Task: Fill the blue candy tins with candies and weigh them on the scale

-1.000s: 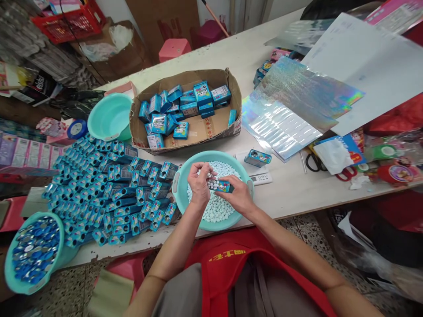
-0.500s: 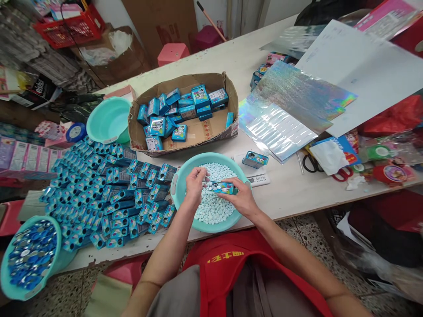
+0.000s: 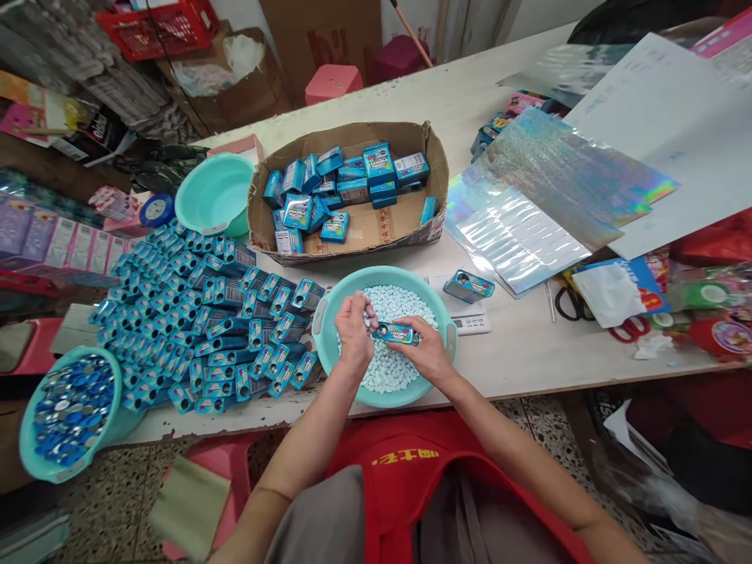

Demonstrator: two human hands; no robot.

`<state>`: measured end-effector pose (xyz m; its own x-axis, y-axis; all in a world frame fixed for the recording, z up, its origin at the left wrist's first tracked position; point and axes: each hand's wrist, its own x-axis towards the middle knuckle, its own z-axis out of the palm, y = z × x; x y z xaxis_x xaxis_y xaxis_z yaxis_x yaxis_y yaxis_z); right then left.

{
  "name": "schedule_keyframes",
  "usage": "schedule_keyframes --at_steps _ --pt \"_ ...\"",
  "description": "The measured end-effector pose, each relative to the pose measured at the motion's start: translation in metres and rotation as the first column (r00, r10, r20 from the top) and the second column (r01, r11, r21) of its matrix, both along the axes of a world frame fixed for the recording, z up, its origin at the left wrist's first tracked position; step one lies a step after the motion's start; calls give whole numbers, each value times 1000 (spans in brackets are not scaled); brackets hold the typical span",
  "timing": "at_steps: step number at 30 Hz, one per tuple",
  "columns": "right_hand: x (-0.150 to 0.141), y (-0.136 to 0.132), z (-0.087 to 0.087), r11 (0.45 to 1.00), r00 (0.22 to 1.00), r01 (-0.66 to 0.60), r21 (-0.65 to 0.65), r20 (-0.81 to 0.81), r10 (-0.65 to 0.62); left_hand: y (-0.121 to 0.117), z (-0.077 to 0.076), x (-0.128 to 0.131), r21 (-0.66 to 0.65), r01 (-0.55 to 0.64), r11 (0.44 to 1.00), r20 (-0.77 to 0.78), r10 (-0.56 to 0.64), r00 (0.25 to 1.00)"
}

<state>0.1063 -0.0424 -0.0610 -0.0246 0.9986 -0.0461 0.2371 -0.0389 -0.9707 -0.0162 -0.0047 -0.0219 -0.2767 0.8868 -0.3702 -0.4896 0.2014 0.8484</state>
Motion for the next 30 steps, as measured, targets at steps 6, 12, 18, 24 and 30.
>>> schedule_keyframes --at_steps 6,12,18,24,30 --pt "-4 1 6 1000 1000 -11 17 2 10 2 1 6 47 -40 998 -11 41 999" --pt "40 -16 38 994 984 81 -79 -155 -93 12 -10 -27 -39 275 961 -401 -268 876" --pt "125 -37 46 882 885 446 -151 -78 -460 47 -27 31 48 602 797 -801 -329 500" --pt "166 -3 1 778 784 619 -110 21 -620 111 -42 122 112 801 588 -767 -461 446" --pt "146 58 -37 880 877 474 34 75 -475 113 1 57 135 469 873 -612 -299 732"
